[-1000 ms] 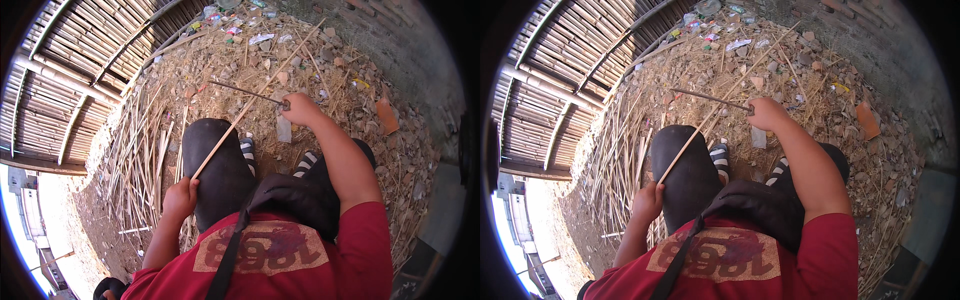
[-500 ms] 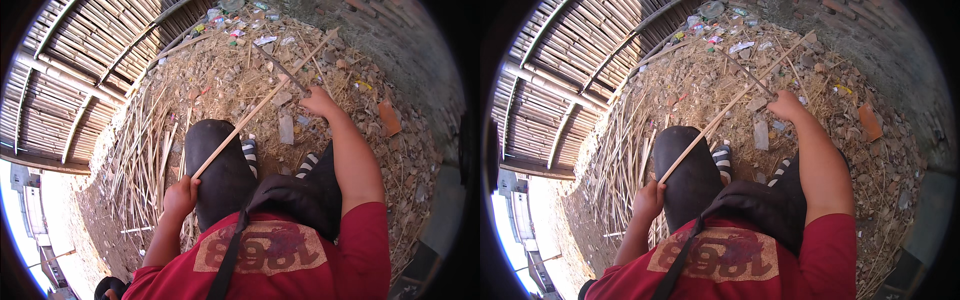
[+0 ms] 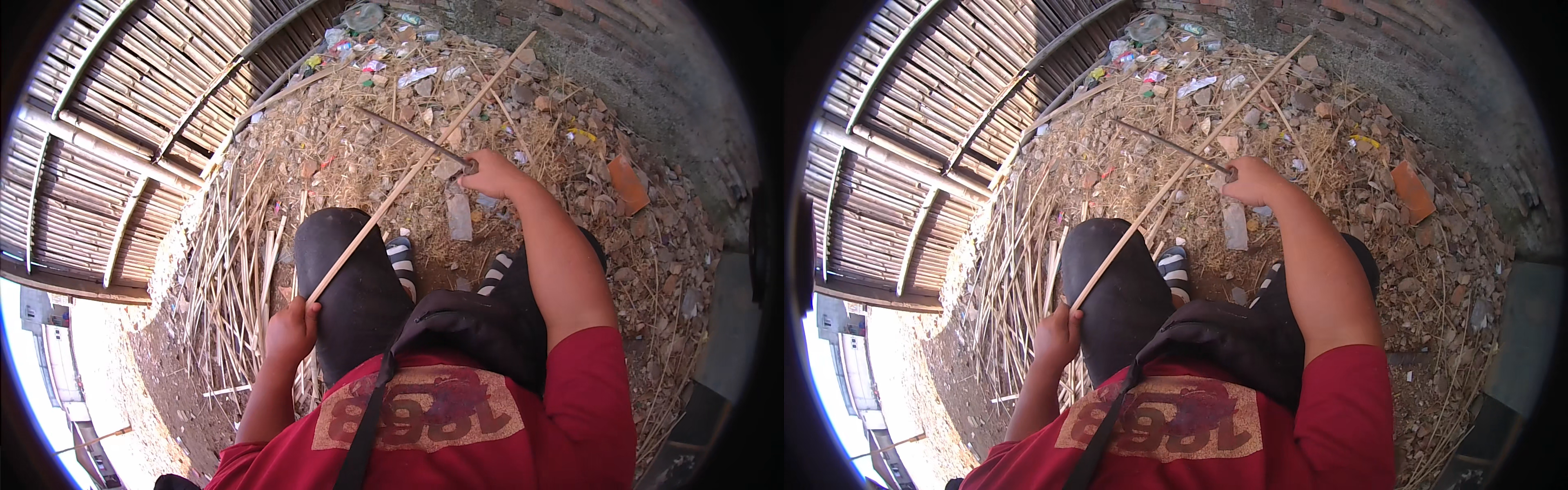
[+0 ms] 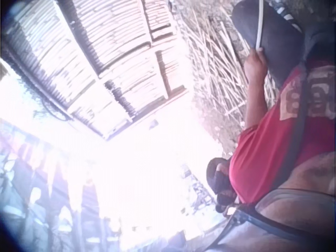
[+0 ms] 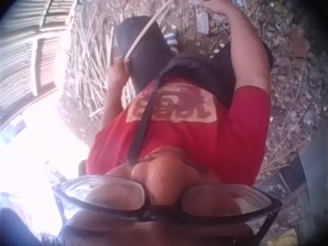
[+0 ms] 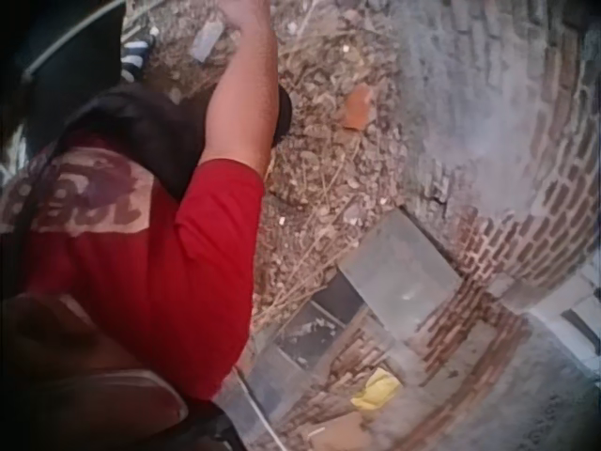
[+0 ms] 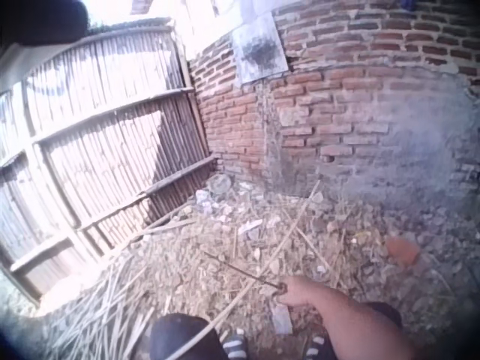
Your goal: The person shaves a long thin bamboo stick using a large blade by holding the stick in one hand and running the blade along its length.
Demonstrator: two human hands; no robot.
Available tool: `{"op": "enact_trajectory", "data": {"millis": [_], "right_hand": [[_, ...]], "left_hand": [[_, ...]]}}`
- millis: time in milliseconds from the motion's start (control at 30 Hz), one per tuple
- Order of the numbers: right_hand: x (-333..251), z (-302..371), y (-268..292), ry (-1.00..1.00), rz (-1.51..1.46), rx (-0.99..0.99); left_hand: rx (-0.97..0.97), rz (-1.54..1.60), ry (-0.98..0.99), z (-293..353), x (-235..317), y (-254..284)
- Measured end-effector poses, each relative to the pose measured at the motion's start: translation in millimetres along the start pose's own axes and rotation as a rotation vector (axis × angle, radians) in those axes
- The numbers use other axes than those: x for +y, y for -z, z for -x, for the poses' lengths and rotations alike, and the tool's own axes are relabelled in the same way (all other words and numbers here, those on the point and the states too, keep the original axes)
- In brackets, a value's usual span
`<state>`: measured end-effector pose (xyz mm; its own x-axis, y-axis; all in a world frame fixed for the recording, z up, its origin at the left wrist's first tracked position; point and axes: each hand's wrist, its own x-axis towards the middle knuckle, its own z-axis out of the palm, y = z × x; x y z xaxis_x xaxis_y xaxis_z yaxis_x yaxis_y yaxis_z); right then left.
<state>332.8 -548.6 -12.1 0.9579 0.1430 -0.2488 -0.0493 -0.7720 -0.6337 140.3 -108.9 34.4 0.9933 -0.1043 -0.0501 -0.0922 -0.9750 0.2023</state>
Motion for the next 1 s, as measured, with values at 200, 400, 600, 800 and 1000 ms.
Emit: {"op": "enact_trajectory", "data": {"millis": [200, 400, 600, 800, 1000], "right_hand": [[1.2, 10.7, 1.5, -0.018, -0.036, 0.175], [-63.6, 34.4, -0.5, 0.254, 0.296, -0.141], [-53.9, 37.1, 3.6, 0.276, 0.314, -0.050], [-56.4, 44.8, 20.8, 0.142, 0.157, -0.039], [-58.6, 41.3, 14.8, 0.148, 0.217, -0.053]], "left_hand": [[0.016, -0.006, -0.001, -1.7, 6.1, 2.1], [0.007, 0.053, -0.048, 2.7, 0.0, 8.6], [-0.044, -0.050, 0.006, 7.4, 6.1, 17.4], [0.197, 0.027, -0.056, 14.6, 6.1, 0.7], [0.123, 0.024, 0.019, 13.7, 10.2, 2.8]]}}
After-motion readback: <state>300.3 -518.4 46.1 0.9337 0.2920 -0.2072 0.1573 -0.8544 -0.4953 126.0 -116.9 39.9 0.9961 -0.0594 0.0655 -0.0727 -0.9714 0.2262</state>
